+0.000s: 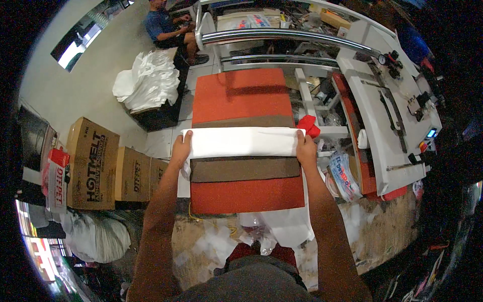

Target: The person prepares and prints a white tote bag using a heat press machine. By hand, the person aligns the bag on the lower platen, folds it for alignment, rolls a design onto it, and operates the machine's controls to press the design onto the bag.

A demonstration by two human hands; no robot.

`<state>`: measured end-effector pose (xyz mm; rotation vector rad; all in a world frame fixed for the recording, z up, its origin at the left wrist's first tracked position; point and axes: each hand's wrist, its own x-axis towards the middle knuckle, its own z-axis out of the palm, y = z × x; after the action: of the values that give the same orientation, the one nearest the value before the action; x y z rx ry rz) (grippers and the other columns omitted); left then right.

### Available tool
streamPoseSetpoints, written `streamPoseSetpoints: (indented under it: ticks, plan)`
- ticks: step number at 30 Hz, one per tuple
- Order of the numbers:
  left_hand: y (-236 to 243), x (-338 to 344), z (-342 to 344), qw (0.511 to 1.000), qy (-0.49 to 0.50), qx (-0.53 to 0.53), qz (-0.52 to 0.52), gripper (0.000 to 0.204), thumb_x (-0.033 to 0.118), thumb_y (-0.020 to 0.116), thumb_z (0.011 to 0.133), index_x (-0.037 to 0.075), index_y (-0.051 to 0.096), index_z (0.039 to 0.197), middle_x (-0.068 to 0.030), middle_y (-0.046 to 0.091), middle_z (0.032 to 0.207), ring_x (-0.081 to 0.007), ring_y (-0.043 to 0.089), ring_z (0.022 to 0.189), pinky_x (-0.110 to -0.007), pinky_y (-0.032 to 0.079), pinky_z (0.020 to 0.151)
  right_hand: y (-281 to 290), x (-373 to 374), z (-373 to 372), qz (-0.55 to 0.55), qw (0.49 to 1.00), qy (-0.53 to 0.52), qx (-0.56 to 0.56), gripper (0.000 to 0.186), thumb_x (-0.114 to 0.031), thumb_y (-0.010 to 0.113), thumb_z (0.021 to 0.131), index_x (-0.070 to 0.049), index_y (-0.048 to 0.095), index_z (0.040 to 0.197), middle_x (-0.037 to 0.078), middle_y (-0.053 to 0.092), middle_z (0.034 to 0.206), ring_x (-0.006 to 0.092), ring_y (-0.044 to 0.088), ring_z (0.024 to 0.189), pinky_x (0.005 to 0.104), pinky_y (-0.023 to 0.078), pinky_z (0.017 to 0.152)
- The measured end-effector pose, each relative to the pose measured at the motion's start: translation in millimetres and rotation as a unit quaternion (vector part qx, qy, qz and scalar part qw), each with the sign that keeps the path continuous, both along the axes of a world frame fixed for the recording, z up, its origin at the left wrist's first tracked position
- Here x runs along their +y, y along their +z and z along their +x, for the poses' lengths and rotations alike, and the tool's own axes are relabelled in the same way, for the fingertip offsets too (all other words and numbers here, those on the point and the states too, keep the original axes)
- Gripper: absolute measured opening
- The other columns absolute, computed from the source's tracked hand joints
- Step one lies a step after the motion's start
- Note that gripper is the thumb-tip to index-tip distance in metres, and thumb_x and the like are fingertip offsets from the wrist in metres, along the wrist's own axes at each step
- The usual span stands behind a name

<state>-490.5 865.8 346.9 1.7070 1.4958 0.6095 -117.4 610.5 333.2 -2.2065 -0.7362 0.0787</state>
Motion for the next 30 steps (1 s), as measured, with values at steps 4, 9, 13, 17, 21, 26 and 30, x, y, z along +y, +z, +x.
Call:
streamPoseSetpoints:
  ticks: [4, 9, 13, 17, 21, 26, 30]
  plan:
    - [13.3, -4.2, 3.9, 0.999, -0.021, -0.026, -0.008, 0.067, 0.056, 0.053, 0.096, -0.009, 0.060, 0.113, -0.0280, 0.066, 0.105, -0.0352, 0.064, 0.099, -0.041, 0.047, 0.087, 3.1, -1.8, 9.7, 0.047, 0.999, 0.002, 0.003, 0.063, -0.053, 0.056, 0.096, 0.006, 0.057, 0.074, 0.027, 0.061, 0.073, 0.0384, 0.055, 0.065, 0.0471, 0.044, 0.066]
    - [39.5, -16.2, -20.6, 0.998, -0.006, -0.053, -0.025, 0.062, 0.052, 0.050, 0.098, -0.008, 0.062, 0.111, -0.0252, 0.066, 0.102, -0.0297, 0.064, 0.095, -0.039, 0.048, 0.084, 55.3, 9.2, -14.0, 0.018, 0.998, 0.016, 0.066, 0.062, -0.053, 0.054, 0.096, 0.005, 0.063, 0.078, 0.027, 0.064, 0.077, 0.0387, 0.062, 0.071, 0.0469, 0.047, 0.071]
    - [9.5, -21.9, -23.9, 0.995, -0.006, -0.064, -0.072, 0.065, 0.053, 0.049, 0.098, -0.009, 0.062, 0.109, -0.0254, 0.066, 0.101, -0.0290, 0.064, 0.095, -0.039, 0.049, 0.084, 26.5, -1.1, 0.9, -0.040, 0.998, 0.022, 0.040, 0.061, -0.052, 0.052, 0.097, 0.006, 0.067, 0.085, 0.029, 0.067, 0.082, 0.0449, 0.066, 0.082, 0.0495, 0.048, 0.076]
    - [-26.9, -17.2, -41.5, 0.998, 0.007, -0.021, -0.060, 0.065, 0.054, 0.052, 0.097, -0.009, 0.061, 0.110, -0.0240, 0.066, 0.102, -0.0277, 0.064, 0.094, -0.038, 0.049, 0.083, 22.1, 5.2, -7.6, -0.044, 0.997, 0.052, 0.043, 0.060, -0.052, 0.051, 0.097, 0.005, 0.068, 0.089, 0.031, 0.067, 0.087, 0.0481, 0.066, 0.086, 0.0510, 0.050, 0.079]
    - [3.6, -26.2, -22.5, 0.996, -0.006, -0.078, -0.048, 0.057, 0.049, 0.054, 0.097, -0.005, 0.060, 0.114, -0.0189, 0.067, 0.102, -0.0239, 0.062, 0.094, -0.036, 0.048, 0.083, 18.6, -4.2, -6.6, -0.050, 0.998, 0.033, -0.023, 0.055, -0.049, 0.052, 0.096, 0.005, 0.065, 0.090, 0.032, 0.066, 0.086, 0.0486, 0.066, 0.084, 0.0523, 0.049, 0.077]
    - [9.8, -24.8, -27.1, 0.996, -0.030, -0.073, -0.035, 0.051, 0.045, 0.054, 0.099, -0.003, 0.060, 0.113, -0.0138, 0.065, 0.098, -0.0199, 0.059, 0.090, -0.034, 0.047, 0.082, 27.2, -7.8, -16.0, 0.004, 1.000, 0.013, -0.019, 0.043, -0.041, 0.057, 0.096, 0.000, 0.059, 0.107, 0.029, 0.067, 0.090, 0.0448, 0.067, 0.087, 0.0499, 0.051, 0.078]
    - [3.2, -20.3, -24.4, 0.986, -0.037, -0.155, -0.052, 0.048, 0.044, 0.054, 0.099, -0.003, 0.060, 0.110, -0.0113, 0.065, 0.096, -0.0170, 0.058, 0.087, -0.032, 0.047, 0.079, 26.7, -5.8, -4.6, 0.050, 0.998, 0.023, 0.024, 0.039, -0.038, 0.055, 0.098, 0.000, 0.060, 0.106, 0.027, 0.068, 0.093, 0.0423, 0.067, 0.088, 0.0470, 0.051, 0.079]
